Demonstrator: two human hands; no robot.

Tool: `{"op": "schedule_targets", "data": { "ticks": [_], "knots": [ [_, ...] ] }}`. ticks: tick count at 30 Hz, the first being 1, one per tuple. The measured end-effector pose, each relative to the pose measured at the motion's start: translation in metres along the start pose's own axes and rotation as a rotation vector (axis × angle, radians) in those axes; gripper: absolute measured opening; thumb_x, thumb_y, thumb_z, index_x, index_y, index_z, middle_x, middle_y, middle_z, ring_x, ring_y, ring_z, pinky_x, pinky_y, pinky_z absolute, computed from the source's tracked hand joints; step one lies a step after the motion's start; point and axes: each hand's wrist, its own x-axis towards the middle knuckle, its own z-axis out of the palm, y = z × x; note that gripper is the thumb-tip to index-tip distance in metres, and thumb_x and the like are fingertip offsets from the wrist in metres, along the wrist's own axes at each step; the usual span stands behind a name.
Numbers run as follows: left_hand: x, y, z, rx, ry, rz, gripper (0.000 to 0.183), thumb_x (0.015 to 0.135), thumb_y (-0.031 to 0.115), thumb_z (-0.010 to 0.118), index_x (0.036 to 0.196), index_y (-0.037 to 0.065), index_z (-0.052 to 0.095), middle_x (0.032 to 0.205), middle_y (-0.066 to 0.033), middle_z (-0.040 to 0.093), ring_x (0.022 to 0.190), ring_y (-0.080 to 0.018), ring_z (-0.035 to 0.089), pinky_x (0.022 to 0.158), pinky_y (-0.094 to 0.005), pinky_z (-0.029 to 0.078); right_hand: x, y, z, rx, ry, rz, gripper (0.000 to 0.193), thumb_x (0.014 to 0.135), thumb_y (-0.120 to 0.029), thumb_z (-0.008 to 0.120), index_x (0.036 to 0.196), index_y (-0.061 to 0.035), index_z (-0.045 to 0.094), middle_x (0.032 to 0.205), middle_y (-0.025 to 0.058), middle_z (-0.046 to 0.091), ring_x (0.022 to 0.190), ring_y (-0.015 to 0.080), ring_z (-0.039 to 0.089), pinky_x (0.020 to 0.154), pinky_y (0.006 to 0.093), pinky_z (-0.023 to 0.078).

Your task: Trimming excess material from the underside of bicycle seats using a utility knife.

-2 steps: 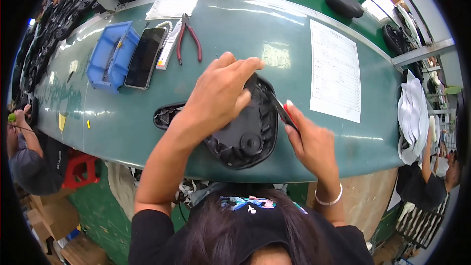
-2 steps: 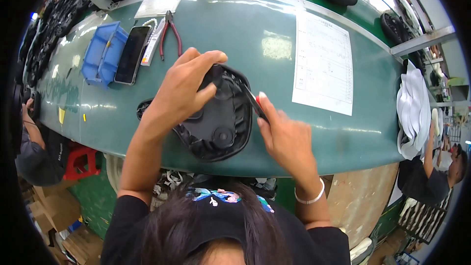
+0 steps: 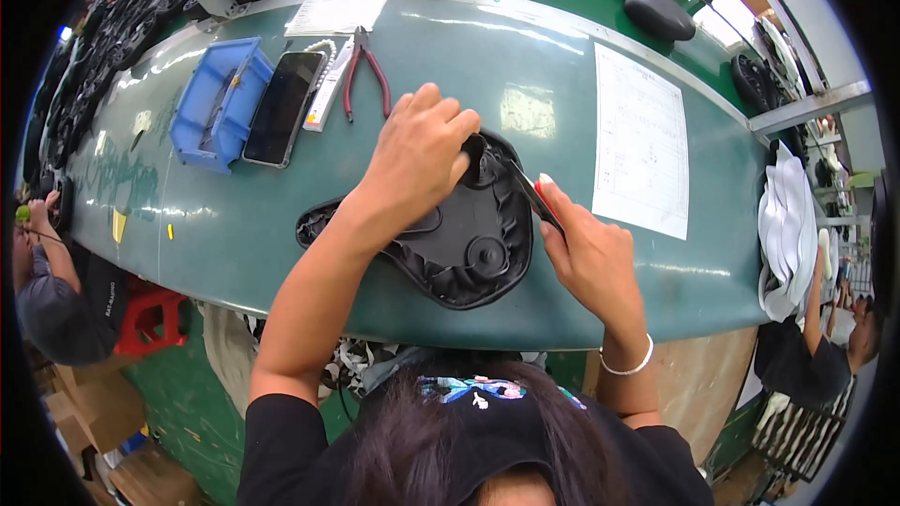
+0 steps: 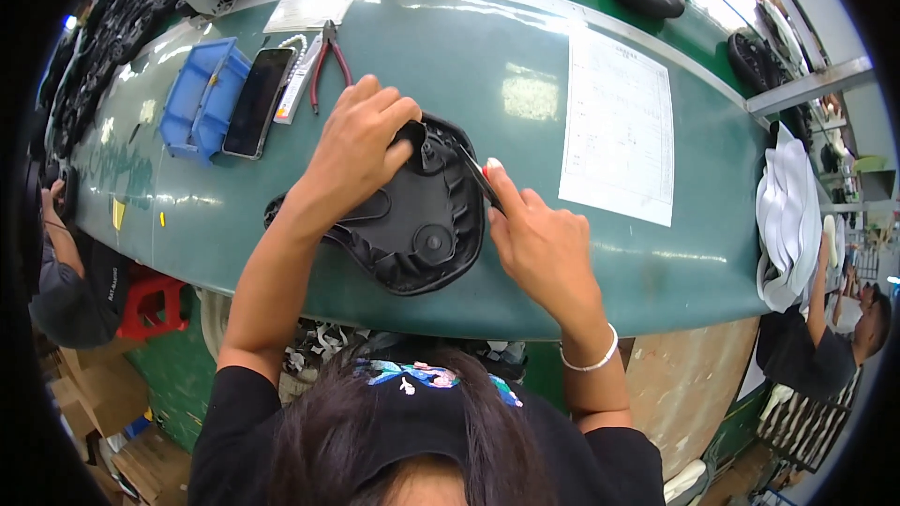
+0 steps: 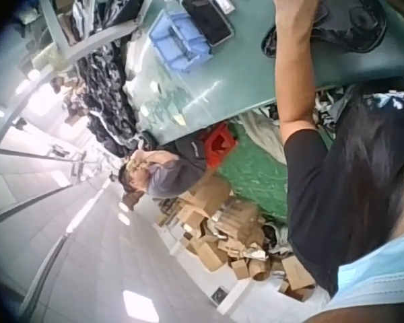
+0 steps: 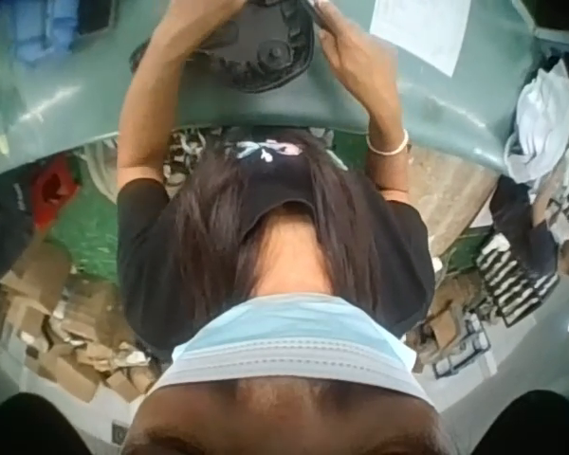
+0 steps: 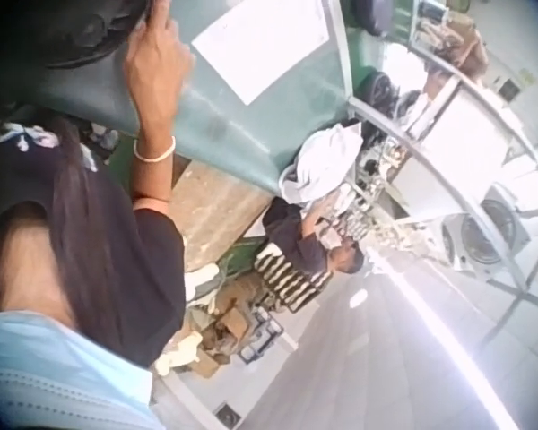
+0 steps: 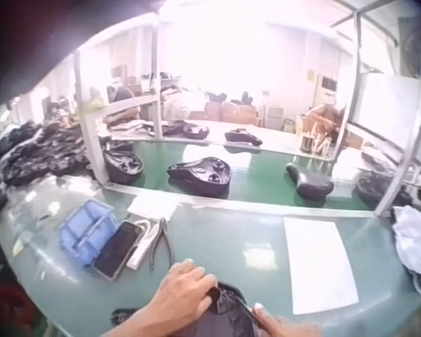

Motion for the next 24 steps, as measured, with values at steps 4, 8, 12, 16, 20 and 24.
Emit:
{"op": "schedule_targets", "data": {
  "ticks": [4, 8, 12, 16, 20, 24],
  "knots": [
    [-0.006, -0.019, 0.011, -0.069, 0.289, -0.299, 0.009, 0.073, 0.013, 0.069, 0.073, 0.005, 0.065, 0.066, -0.0072, 0.057, 0.066, -0.0218, 0.051, 0.067, -0.0315, 0.041, -0.016, -0.012, 0.005, -0.153, -0.070, 0.035, 0.047, 0.087, -0.018, 0.056, 0.133, -0.0160, 0.048, 0.078, 0.0129, 0.065, 0.060, 0.0322, 0.061, 0.050, 0.0414, 0.043],
    [-0.014, -0.027, -0.002, -0.726, 0.491, -0.697, 0.020, 0.084, 0.024, 0.071, 0.091, 0.005, 0.069, 0.074, -0.0030, 0.062, 0.070, -0.0125, 0.053, 0.071, -0.0260, 0.041, -0.032, -0.008, -0.009, -0.104, -0.026, -0.083, 0.044, 0.086, -0.019, 0.058, 0.129, -0.0190, 0.052, 0.057, 0.0091, 0.054, 0.044, 0.0291, 0.053, 0.043, 0.0405, 0.039],
    [-0.046, 0.010, -0.016, -1.070, 0.324, -0.840, 0.040, 0.095, 0.034, 0.056, 0.110, -0.003, 0.065, 0.091, -0.0043, 0.066, 0.087, -0.0097, 0.056, 0.085, -0.0237, 0.041, 0.025, 0.040, -0.031, -0.232, -0.034, -0.266, 0.041, 0.086, -0.021, 0.059, 0.127, -0.0271, 0.055, 0.058, 0.0075, 0.054, 0.050, 0.0264, 0.055, 0.047, 0.0379, 0.040],
    [-0.084, 0.042, -0.033, -1.059, 0.129, -0.617, 0.042, 0.102, 0.030, 0.037, 0.094, -0.002, 0.064, 0.097, -0.0090, 0.067, 0.094, -0.0150, 0.060, 0.089, -0.0290, 0.044, 0.052, 0.028, -0.043, -0.228, -0.241, -0.396, 0.043, 0.087, -0.023, 0.059, 0.128, -0.0326, 0.055, 0.066, 0.0052, 0.056, 0.059, 0.0222, 0.054, 0.063, 0.0353, 0.039],
    [-0.096, 0.006, -0.065, -1.042, 0.292, -0.376, 0.047, 0.100, 0.029, 0.033, 0.064, 0.008, 0.053, 0.066, -0.0048, 0.052, 0.071, -0.0157, 0.051, 0.076, -0.0309, 0.046, 0.032, 0.020, -0.048, -0.311, -0.217, -0.422, 0.046, 0.087, -0.022, 0.059, 0.132, -0.0300, 0.052, 0.060, 0.0043, 0.053, 0.055, 0.0221, 0.052, 0.063, 0.0354, 0.037],
    [-0.037, -0.001, -0.113, -1.419, 0.604, -0.058, 0.043, 0.094, 0.020, 0.039, 0.052, 0.014, 0.040, 0.057, -0.0006, 0.035, 0.069, -0.0147, 0.033, 0.063, -0.0270, 0.035, -0.029, 0.005, -0.040, -0.320, -0.239, -0.205, 0.050, 0.086, -0.021, 0.061, 0.134, -0.0239, 0.049, 0.056, 0.0058, 0.051, 0.047, 0.0242, 0.050, 0.052, 0.0368, 0.037]
  ]
}}
